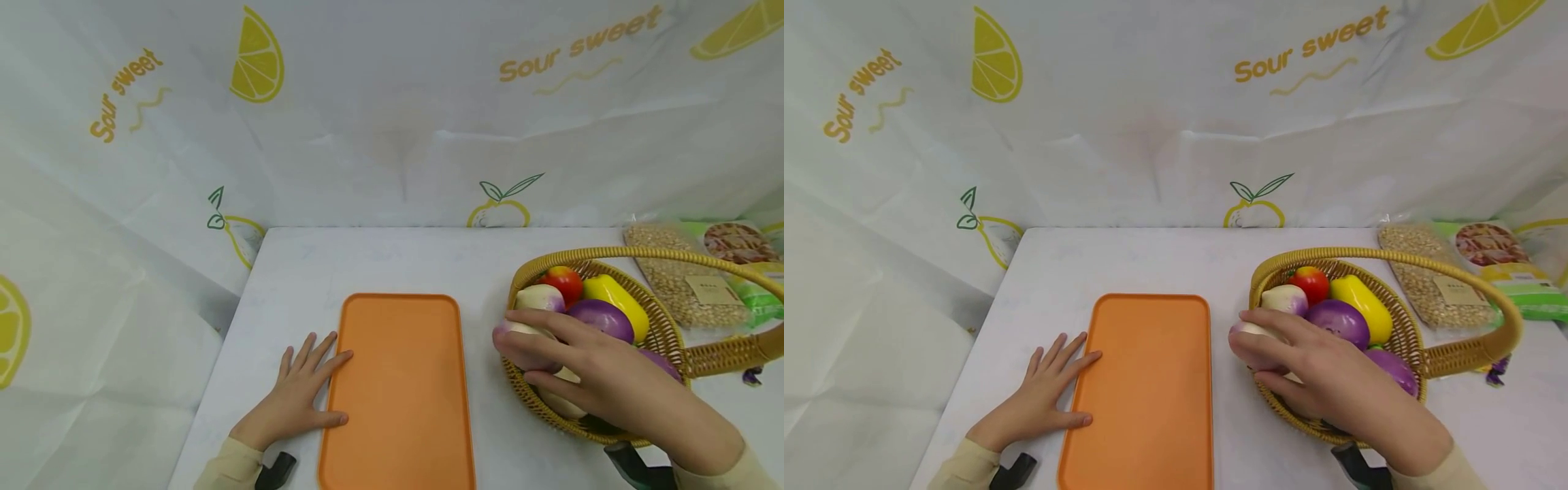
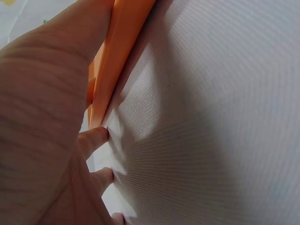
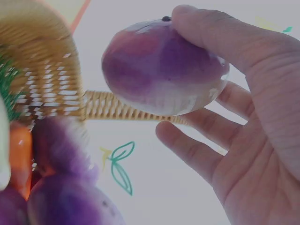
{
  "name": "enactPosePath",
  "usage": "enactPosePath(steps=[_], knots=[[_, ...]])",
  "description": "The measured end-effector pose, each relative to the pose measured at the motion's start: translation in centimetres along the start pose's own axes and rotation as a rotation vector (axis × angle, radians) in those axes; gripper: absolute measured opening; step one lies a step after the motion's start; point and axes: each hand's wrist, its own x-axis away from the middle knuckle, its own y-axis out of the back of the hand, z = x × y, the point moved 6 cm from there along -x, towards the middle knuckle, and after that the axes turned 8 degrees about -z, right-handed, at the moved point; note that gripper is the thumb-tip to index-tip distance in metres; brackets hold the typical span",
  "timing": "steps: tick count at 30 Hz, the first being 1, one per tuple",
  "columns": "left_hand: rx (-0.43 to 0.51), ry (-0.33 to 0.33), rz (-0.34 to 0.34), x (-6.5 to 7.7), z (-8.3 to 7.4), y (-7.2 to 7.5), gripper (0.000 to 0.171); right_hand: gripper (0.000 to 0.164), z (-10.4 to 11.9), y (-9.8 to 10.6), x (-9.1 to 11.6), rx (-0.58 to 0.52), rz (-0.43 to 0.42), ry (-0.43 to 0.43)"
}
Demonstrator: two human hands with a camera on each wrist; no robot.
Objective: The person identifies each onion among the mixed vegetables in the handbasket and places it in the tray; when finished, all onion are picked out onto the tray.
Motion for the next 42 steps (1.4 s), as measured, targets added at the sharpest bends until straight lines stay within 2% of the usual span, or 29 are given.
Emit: enactPosePath(steps=[6,12,15,18,21,25,29,32,42], knots=[[0.003,0.009,0.008,0.0,0.0,0.0,0.097,0.050,1.0,0.2,-1.8,-0.030,-0.080,0.023],[-0.007,0.011,0.015,-0.1,0.1,0.1,0.098,0.046,1.5,-0.7,-3.2,-0.063,-0.143,0.001],[-0.012,0.011,0.011,-0.1,0.2,0.1,0.097,0.047,1.7,-1.5,-3.7,-0.087,-0.122,-0.038],[-0.012,0.012,0.006,-0.2,0.2,0.2,0.097,0.050,1.9,-2.5,-4.2,-0.122,-0.065,-0.086],[-0.010,0.017,0.011,-0.1,0.2,0.1,0.098,0.050,2.0,-3.7,-4.6,-0.163,-0.034,-0.104],[-0.011,0.025,0.017,0.0,0.4,0.0,0.098,0.045,2.3,-5.4,-5.3,-0.230,-0.050,-0.090],[-0.030,0.024,0.018,0.0,0.6,-0.1,0.098,0.059,2.5,-7.1,-6.3,-0.285,-0.060,-0.103],[-0.034,0.018,0.017,0.0,0.6,-0.2,0.098,0.060,2.5,-8.3,-6.9,-0.287,-0.067,-0.119],[-0.032,0.011,0.035,0.1,0.6,-0.4,0.097,0.052,1.7,-12.6,-8.3,-0.333,0.000,-0.239]])
